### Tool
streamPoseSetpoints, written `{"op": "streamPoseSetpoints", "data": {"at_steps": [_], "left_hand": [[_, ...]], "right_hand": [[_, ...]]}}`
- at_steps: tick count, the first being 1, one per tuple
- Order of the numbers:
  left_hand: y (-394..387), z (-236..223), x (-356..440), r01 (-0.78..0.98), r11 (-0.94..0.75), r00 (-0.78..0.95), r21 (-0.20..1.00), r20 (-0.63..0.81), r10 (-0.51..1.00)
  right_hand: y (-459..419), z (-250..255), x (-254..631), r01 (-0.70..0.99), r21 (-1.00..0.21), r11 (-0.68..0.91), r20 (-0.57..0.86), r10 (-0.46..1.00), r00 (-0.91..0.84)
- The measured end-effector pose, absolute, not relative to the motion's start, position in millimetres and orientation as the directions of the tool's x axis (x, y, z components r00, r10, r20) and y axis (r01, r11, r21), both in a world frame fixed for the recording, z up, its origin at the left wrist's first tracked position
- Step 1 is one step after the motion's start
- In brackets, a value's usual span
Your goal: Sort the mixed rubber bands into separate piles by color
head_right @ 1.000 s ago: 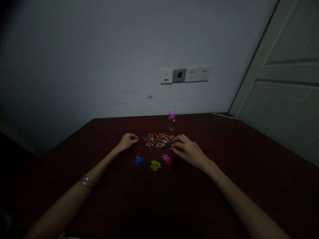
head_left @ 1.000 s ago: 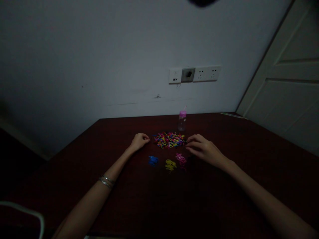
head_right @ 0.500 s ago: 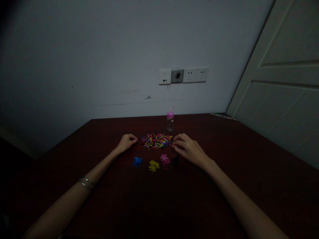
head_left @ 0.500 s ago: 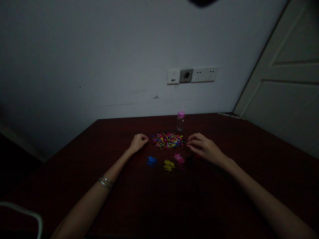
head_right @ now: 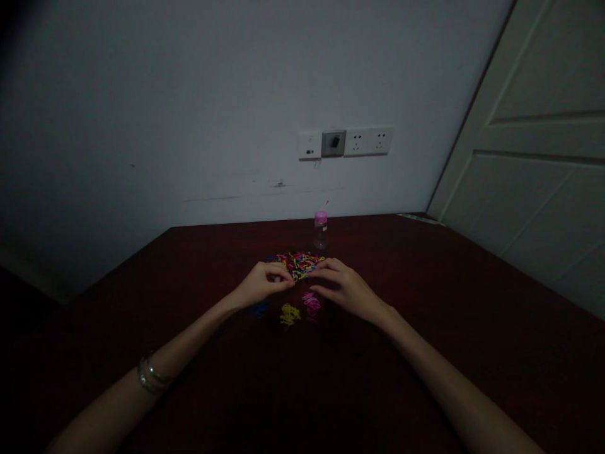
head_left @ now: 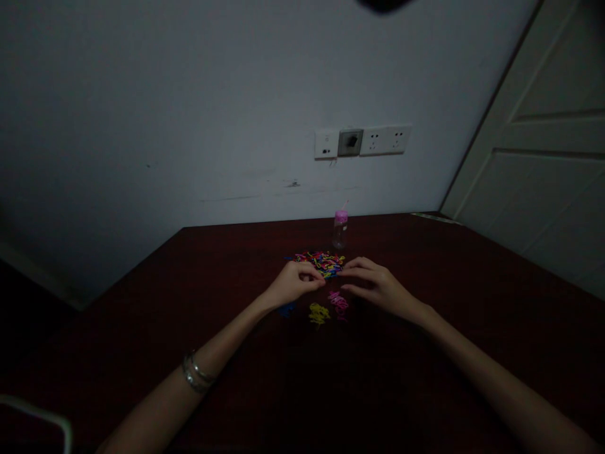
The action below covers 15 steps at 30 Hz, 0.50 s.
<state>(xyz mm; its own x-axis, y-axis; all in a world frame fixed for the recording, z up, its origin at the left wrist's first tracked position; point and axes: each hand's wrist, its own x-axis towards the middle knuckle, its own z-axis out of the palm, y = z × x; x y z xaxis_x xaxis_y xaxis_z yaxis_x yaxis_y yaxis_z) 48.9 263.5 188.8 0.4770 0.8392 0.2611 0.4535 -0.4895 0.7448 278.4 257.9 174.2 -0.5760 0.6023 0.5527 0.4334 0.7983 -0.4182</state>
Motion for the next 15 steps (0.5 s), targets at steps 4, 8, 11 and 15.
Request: {"op": "streamPoseSetpoints", "data": {"at_steps": [4, 8, 11, 15], "left_hand": [[251, 189, 60, 0.413, -0.537, 0.552, 0.736, 0.267, 0.790], [250, 185, 63, 0.388, -0.531, 0.567, 0.753, 0.259, 0.782], [249, 184, 64, 0.368, -0.525, 0.565, 0.768, 0.264, 0.782], [253, 182, 61, 0.389, -0.480, 0.518, 0.787, 0.244, 0.820]], "right_hand": [[253, 179, 275, 0.366, -0.476, 0.799, 0.498, 0.588, -0.637], [251, 181, 273, 0.327, -0.490, 0.808, 0.480, 0.563, -0.673], [251, 180, 271, 0.323, -0.496, 0.806, 0.470, 0.562, -0.681], [254, 182, 277, 0.350, -0.512, 0.784, 0.439, 0.590, -0.678]]}}
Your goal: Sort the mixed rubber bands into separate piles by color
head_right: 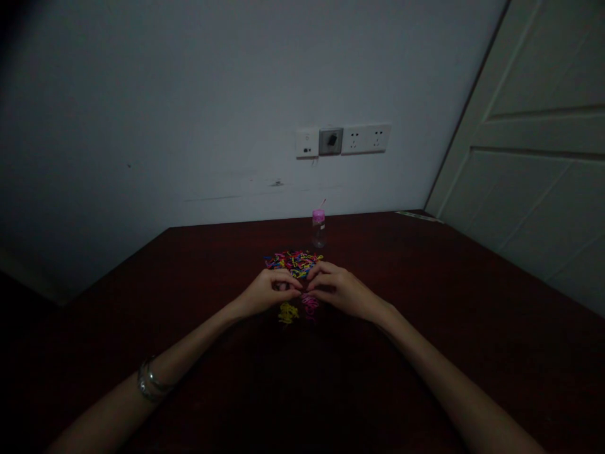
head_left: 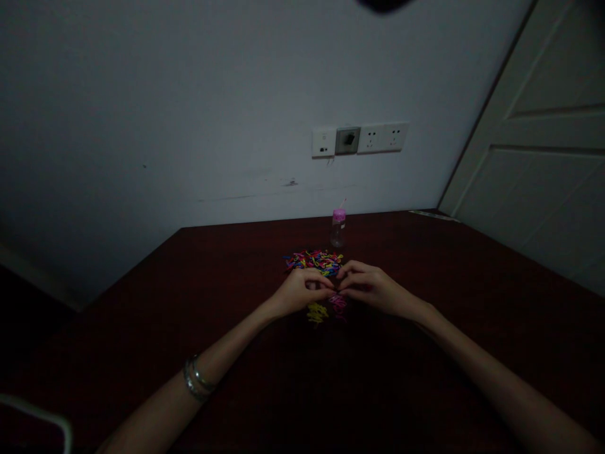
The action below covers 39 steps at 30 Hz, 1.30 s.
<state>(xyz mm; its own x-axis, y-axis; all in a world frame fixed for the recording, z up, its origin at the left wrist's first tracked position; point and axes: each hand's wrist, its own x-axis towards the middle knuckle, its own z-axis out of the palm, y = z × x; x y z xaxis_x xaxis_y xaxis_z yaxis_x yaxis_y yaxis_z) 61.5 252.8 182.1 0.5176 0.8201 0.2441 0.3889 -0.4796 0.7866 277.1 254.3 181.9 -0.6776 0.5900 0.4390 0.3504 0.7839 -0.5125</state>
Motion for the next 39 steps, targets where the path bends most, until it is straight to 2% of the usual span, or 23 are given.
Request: {"op": "streamPoseSetpoints", "data": {"at_steps": [4, 8, 14, 23, 26, 30, 39], "left_hand": [[269, 176, 48, 0.449, -0.393, 0.388, 0.802, 0.221, 0.895], [292, 165, 26, 0.431, -0.244, 0.208, 0.869, 0.168, 0.964], [314, 152, 2, 0.346, -0.129, 0.038, 0.929, 0.124, 0.992], [318, 152, -10, 0.419, -0.094, -0.017, 0.903, 0.111, 0.994], [322, 150, -16, 0.498, -0.159, -0.001, 0.852, 0.185, 0.983], [326, 146, -26, 0.657, -0.312, 0.134, 0.686, 0.301, 0.944], [328, 138, -27, 0.756, -0.434, 0.313, 0.490, 0.312, 0.897]], "right_hand": [[263, 185, 297, 0.474, -0.525, 0.707, 0.259, 0.663, -0.702], [270, 184, 311, 0.549, -0.497, 0.672, 0.097, 0.671, -0.735], [271, 177, 310, 0.523, -0.501, 0.690, 0.082, 0.639, -0.765], [269, 181, 308, 0.487, -0.563, 0.668, 0.106, 0.642, -0.759], [270, 184, 308, 0.497, -0.578, 0.647, 0.158, 0.686, -0.710], [273, 184, 311, 0.524, -0.582, 0.623, 0.221, 0.740, -0.635], [274, 181, 311, 0.559, -0.574, 0.599, 0.217, 0.769, -0.601]]}}
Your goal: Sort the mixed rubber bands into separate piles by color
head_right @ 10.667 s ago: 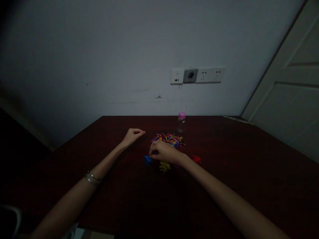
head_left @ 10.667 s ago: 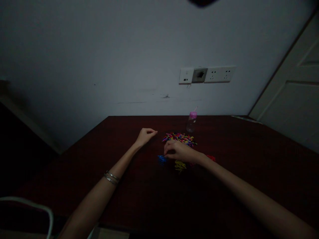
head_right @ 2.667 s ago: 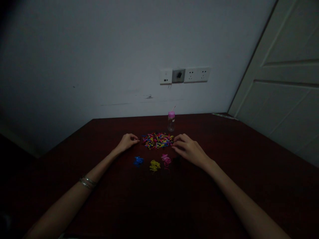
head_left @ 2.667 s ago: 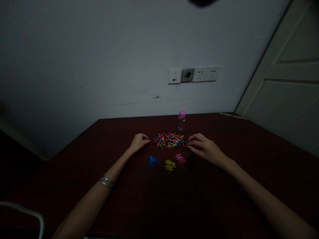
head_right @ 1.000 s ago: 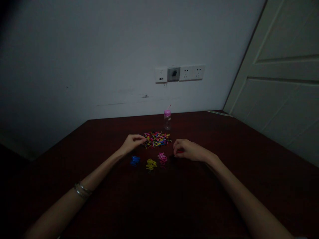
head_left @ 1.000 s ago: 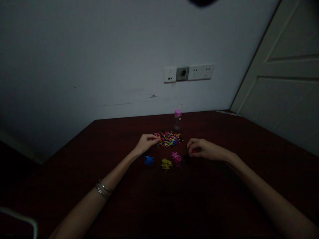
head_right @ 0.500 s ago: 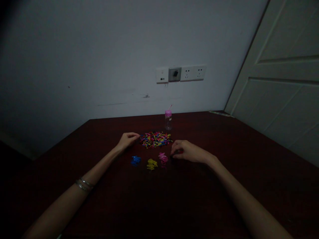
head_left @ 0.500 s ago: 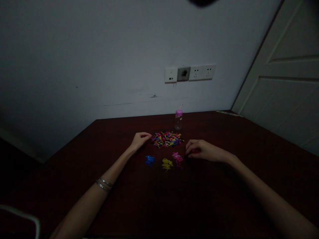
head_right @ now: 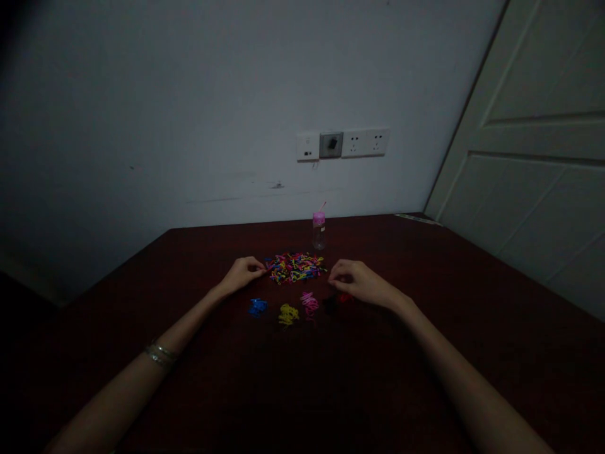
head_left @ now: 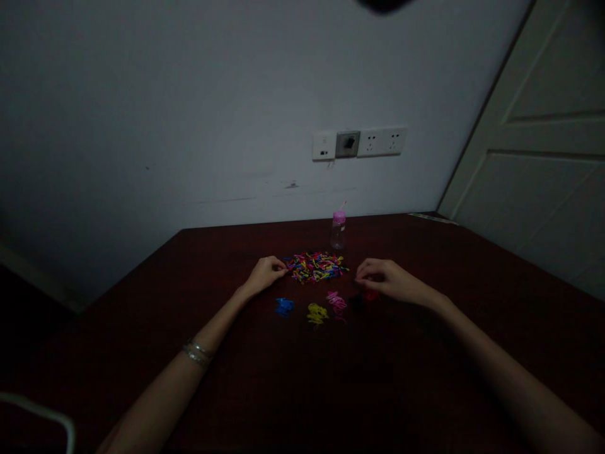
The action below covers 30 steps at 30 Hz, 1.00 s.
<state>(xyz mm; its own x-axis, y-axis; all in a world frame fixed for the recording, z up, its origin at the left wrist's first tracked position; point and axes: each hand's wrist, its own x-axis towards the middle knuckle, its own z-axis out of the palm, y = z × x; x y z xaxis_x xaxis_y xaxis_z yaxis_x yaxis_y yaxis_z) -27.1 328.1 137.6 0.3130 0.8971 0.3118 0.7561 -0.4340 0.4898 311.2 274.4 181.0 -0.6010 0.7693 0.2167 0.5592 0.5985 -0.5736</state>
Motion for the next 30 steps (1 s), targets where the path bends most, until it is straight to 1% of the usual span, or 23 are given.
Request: {"op": "streamPoseSetpoints", "data": {"at_steps": [5, 14, 19, 25, 30], "left_hand": [[328.8, 130.4, -23.9, 0.793, -0.416, 0.294, 0.445, 0.318, 0.901], [326.0, 129.5, -20.8, 0.791, -0.385, 0.247, 0.476, 0.327, 0.912], [327.9, 128.5, -22.0, 0.776, -0.419, 0.271, 0.471, 0.352, 0.896], [330.6, 127.5, -21.9, 0.802, -0.398, 0.267, 0.446, 0.328, 0.906], [330.6, 128.5, -19.9, 0.804, -0.409, 0.277, 0.431, 0.337, 0.900]], "right_hand": [[275.3, 178.6, 311.1, 0.565, -0.576, 0.590, 0.224, 0.779, -0.586], [276.1, 176.9, 311.1, 0.577, -0.572, 0.583, 0.210, 0.784, -0.584], [275.0, 177.8, 310.8, 0.584, -0.563, 0.585, 0.214, 0.786, -0.580], [276.5, 175.4, 311.7, 0.579, -0.568, 0.585, 0.211, 0.784, -0.584], [276.6, 175.6, 311.5, 0.589, -0.566, 0.576, 0.201, 0.790, -0.579]]}}
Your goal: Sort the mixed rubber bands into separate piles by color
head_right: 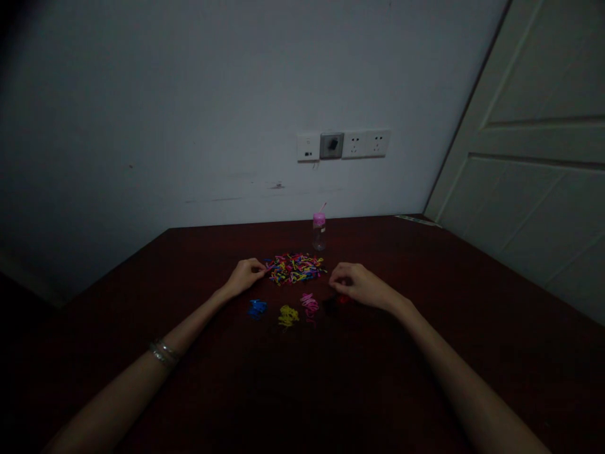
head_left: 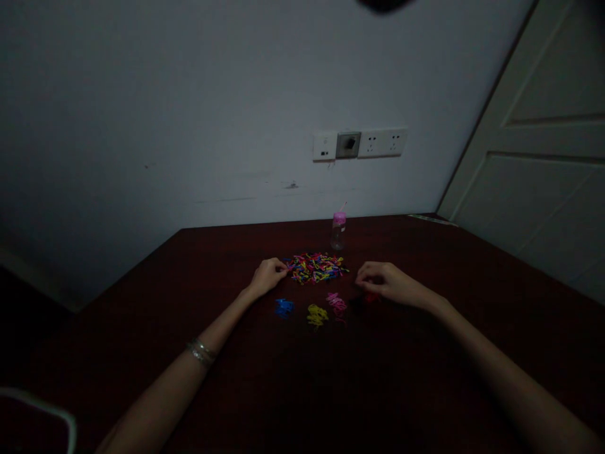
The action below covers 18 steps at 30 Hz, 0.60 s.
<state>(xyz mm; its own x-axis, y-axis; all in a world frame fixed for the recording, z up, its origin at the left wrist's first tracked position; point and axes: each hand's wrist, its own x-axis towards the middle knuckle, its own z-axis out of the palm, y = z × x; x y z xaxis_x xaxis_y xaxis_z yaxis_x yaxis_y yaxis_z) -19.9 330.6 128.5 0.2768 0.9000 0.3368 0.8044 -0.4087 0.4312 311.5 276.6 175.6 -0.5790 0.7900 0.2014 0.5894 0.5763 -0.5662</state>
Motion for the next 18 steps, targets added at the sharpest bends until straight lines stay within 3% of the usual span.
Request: {"op": "streamPoseSetpoints", "data": {"at_steps": [11, 18], "left_hand": [[327, 138, -19, 0.765, -0.417, 0.200, 0.491, 0.434, 0.878], [297, 168, 15, 0.621, -0.544, 0.337, 0.564, 0.435, 0.835]], "right_hand": [[275, 177, 311, 0.580, -0.576, 0.576, 0.209, 0.790, -0.577], [269, 183, 301, 0.502, -0.584, 0.638, 0.350, 0.756, -0.554]]}}
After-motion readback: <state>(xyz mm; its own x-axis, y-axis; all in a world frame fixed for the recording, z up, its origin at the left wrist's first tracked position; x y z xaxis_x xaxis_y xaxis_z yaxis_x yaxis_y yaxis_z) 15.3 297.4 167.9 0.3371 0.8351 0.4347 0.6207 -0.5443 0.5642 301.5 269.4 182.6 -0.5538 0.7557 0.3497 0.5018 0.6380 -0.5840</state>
